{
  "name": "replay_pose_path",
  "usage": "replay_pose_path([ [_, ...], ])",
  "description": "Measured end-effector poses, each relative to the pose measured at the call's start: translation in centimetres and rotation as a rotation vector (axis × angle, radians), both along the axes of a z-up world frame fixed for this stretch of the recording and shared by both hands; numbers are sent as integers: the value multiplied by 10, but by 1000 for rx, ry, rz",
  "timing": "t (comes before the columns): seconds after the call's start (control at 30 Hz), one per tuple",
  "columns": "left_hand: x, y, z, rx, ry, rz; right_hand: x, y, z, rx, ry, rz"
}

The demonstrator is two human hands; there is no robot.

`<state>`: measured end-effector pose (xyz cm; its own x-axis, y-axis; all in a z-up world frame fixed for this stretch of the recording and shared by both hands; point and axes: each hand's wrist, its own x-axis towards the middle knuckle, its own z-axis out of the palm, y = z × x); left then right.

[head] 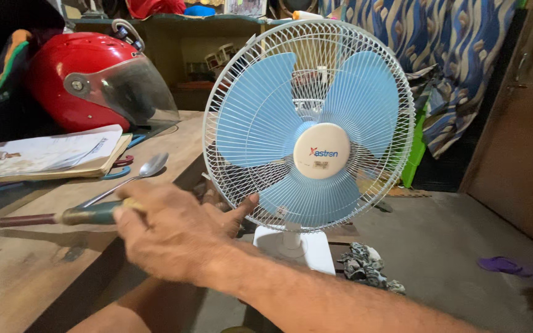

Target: The person uses a screwdriver to tighten a screw on the front grill of a standing electric fan, then aligns and snaps the grill onto the fan head. The person taps the grill with the screwdriver handle to confirm seating.

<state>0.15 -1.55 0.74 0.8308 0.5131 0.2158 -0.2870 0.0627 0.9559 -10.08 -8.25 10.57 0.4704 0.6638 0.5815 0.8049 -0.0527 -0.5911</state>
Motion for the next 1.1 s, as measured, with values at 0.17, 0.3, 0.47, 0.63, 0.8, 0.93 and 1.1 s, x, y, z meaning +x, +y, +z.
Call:
replay_pose_path([
  [0.17,-6,-5,-12,-456,-418,-258,16,-36,2,164,23,3],
  [0.3,6,11,1,64,112,-191,42,-97,-6,351,637,49],
  [0.47,7,7,9,207,219,-89,60,-208,-15,728,773,30],
  [0.63,14,-2,10,51,193,-183,61,-295,-38,797,763,-69],
  [0.8,28,-13,0,68,279,-235,88,-331,-72,711,866,-641],
  [0.93,29,-24,-1,31,199,-305,120,-333,-90,399,906,-848],
  [1.1,14,-35,8,-88,90,-127,135,-329,-97,539,841,-999],
])
